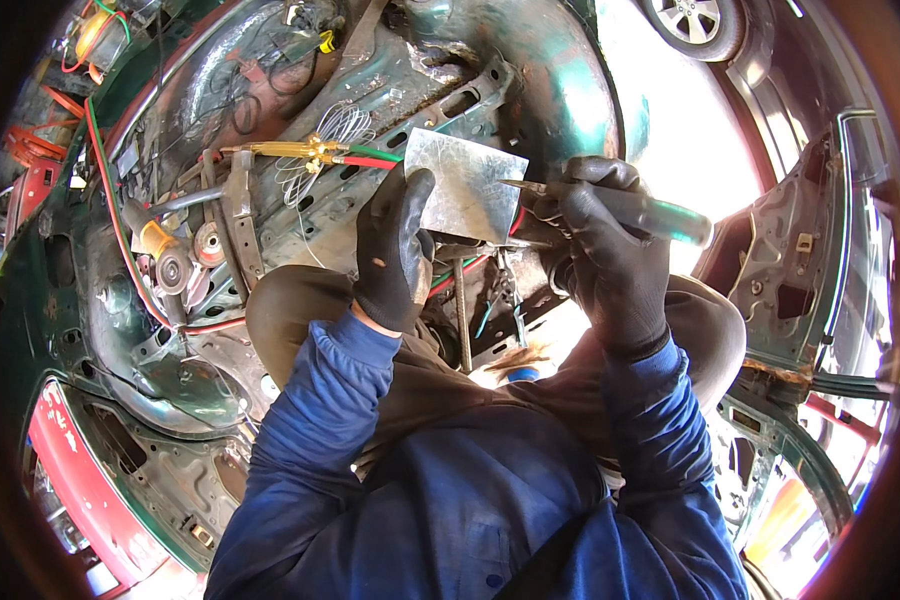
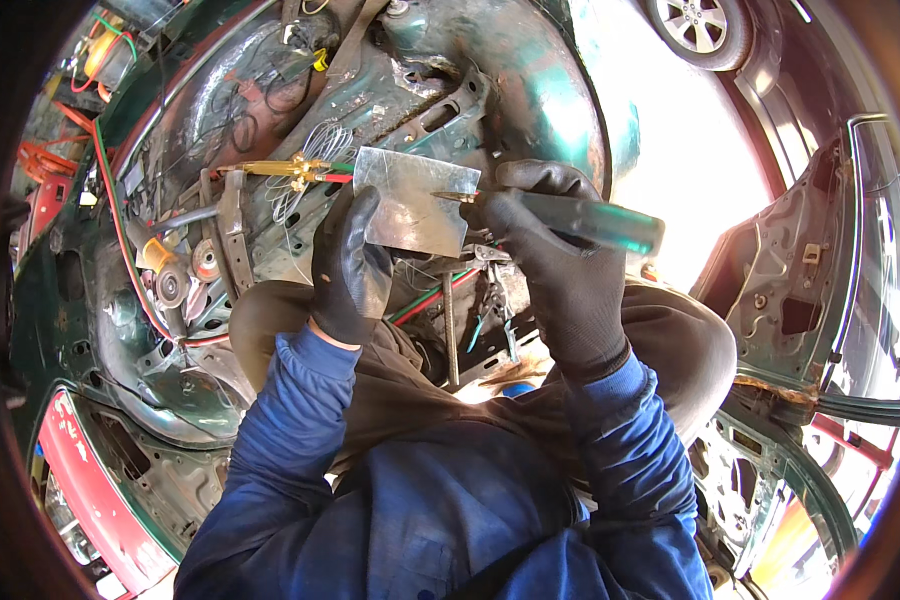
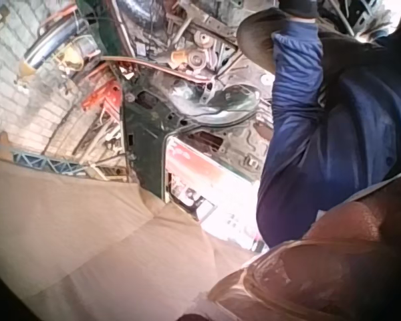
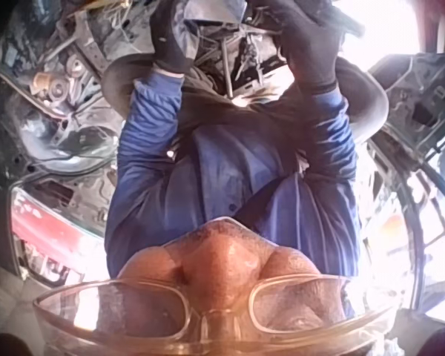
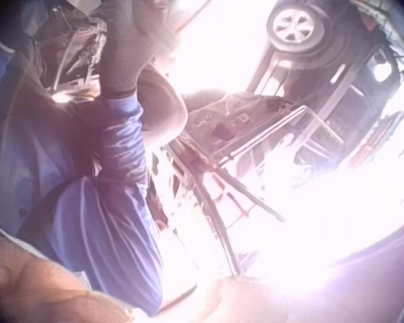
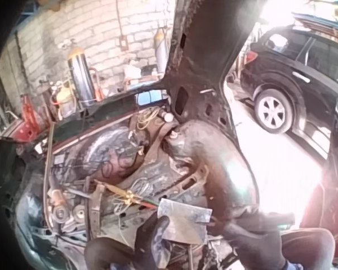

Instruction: The person works inside a car's wheel well, using pliers to trim a metal patch and repeatedly fitting it into a damaged area of the inner fender. They adjust the patch and reposition their hands to align the repair piece with the surrounding bodywork.

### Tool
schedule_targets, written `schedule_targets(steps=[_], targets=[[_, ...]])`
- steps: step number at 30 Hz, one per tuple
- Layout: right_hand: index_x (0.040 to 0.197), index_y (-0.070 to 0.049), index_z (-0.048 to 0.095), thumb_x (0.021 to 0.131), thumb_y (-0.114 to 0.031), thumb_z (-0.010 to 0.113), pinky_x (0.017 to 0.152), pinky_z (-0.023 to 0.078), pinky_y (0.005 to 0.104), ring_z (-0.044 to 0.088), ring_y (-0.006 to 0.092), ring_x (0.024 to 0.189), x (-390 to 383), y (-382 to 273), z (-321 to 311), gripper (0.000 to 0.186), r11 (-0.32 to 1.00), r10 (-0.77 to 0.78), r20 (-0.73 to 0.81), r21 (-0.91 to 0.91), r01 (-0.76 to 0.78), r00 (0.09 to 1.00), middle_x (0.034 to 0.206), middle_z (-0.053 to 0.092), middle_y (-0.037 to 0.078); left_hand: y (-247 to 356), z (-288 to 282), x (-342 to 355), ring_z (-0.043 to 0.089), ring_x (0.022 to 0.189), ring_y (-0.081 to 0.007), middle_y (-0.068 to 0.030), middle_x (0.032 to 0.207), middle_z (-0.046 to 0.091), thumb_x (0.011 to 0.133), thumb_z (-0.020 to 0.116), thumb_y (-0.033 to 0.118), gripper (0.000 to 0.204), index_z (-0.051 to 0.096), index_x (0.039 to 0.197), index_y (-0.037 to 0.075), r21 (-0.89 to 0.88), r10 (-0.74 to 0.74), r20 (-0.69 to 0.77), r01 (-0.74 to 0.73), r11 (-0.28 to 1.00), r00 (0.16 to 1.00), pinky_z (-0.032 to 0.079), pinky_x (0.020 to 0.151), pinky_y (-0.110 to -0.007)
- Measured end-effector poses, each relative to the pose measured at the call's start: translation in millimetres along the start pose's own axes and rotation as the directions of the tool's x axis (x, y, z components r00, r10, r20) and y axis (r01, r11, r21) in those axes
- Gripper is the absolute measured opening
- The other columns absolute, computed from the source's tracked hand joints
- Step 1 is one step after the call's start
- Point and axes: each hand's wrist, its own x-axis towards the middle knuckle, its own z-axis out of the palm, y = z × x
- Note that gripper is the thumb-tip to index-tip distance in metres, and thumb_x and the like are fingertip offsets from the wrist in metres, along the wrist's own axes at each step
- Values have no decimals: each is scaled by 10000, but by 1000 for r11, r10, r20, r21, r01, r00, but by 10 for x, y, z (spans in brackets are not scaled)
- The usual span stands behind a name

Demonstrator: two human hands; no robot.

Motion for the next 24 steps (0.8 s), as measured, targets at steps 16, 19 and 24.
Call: schedule_targets(steps=[16, 19, 24], targets=[[1237, 12, 754, 1002, -35, 753, 981, 648, 413, 734, 300, 1182, 281, 243, -295, 240, 124, -523, 610, -637, 761, 596, 1161, 772, 146, -274, 31, -65, 701, 1303, -352, -182, 1459, 677, 976, 613, -130, 587, 577, 1540, 28, 89, 166, 114, -177, 980, 980, 586, 1085, -480], [1122, -35, 801, 927, -46, 752, 966, 621, 398, 757, 303, 1154, 325, 298, -283, 201, 49, -560, 552, -723, 690, 618, 1056, 808, 98, -396, 57, -153, 709, 1296, -286, -141, 1421, 708, 1062, 655, 72, 432, 620, 1491, 44, -385, -290, 106, 308, 870, 951, 587, 1081, -447], [1021, 9, 770, 985, -140, 753, 814, 605, 434, 780, 285, 930, 428, 747, -573, 155, 822, -101, -25, -565, 70, 995, 989, 810, 143, -194, -120, 192, 718, 1290, -266, -102, 1405, 731, 1110, 663, 343, 445, 643, 1464, 75, -860, -639, 351, 506, 69, 684, 595, 1079, -457]])
